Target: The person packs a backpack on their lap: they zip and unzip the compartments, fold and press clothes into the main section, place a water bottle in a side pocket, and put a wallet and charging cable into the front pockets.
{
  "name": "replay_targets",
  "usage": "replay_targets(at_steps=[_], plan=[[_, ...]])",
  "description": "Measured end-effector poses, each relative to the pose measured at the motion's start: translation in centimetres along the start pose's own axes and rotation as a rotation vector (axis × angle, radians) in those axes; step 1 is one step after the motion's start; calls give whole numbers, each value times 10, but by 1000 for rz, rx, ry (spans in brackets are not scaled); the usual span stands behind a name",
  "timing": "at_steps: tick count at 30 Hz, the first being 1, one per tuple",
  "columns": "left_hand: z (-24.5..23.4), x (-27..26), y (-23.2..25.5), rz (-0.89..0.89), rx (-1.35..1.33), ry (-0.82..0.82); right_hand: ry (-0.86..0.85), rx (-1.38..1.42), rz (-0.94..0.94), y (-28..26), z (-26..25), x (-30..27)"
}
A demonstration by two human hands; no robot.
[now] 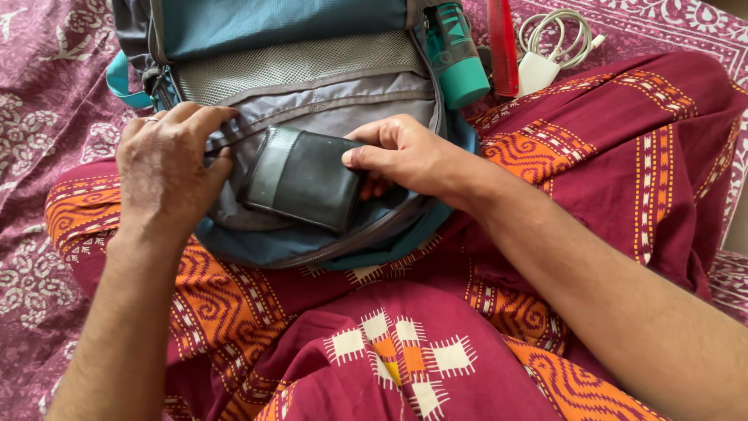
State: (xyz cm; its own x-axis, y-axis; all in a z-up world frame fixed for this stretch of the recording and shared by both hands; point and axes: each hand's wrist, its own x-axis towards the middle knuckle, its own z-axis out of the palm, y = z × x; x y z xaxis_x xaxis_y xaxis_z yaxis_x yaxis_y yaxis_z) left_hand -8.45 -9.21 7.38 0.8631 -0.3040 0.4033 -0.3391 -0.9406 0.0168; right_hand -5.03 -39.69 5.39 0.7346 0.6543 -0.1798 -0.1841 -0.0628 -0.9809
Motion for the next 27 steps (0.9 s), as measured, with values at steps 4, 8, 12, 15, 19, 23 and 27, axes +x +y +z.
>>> replay_targets(at_steps=[4, 8, 12, 15, 19, 23, 27], plan=[[2, 1, -4, -31, -22, 42, 17, -48, 6, 4, 3, 9], [9, -2, -8, -73, -143, 96, 89, -187, 51, 3, 12, 18], [8, 2, -8, -87, -208, 167, 30, -290, 83, 0, 16, 20], [0, 6, -6, -87, -235, 192, 2, -337, 84, 0, 18, 22], [-10, 12, 1, -67, -255, 234, 29, -252, 69, 6, 23, 35], [-19, 17, 5, -28, -220, 263, 74, -85, 48, 17, 30, 51], [-24, 17, 8, -50, -219, 264, 142, 43, 89, 28, 37, 59]])
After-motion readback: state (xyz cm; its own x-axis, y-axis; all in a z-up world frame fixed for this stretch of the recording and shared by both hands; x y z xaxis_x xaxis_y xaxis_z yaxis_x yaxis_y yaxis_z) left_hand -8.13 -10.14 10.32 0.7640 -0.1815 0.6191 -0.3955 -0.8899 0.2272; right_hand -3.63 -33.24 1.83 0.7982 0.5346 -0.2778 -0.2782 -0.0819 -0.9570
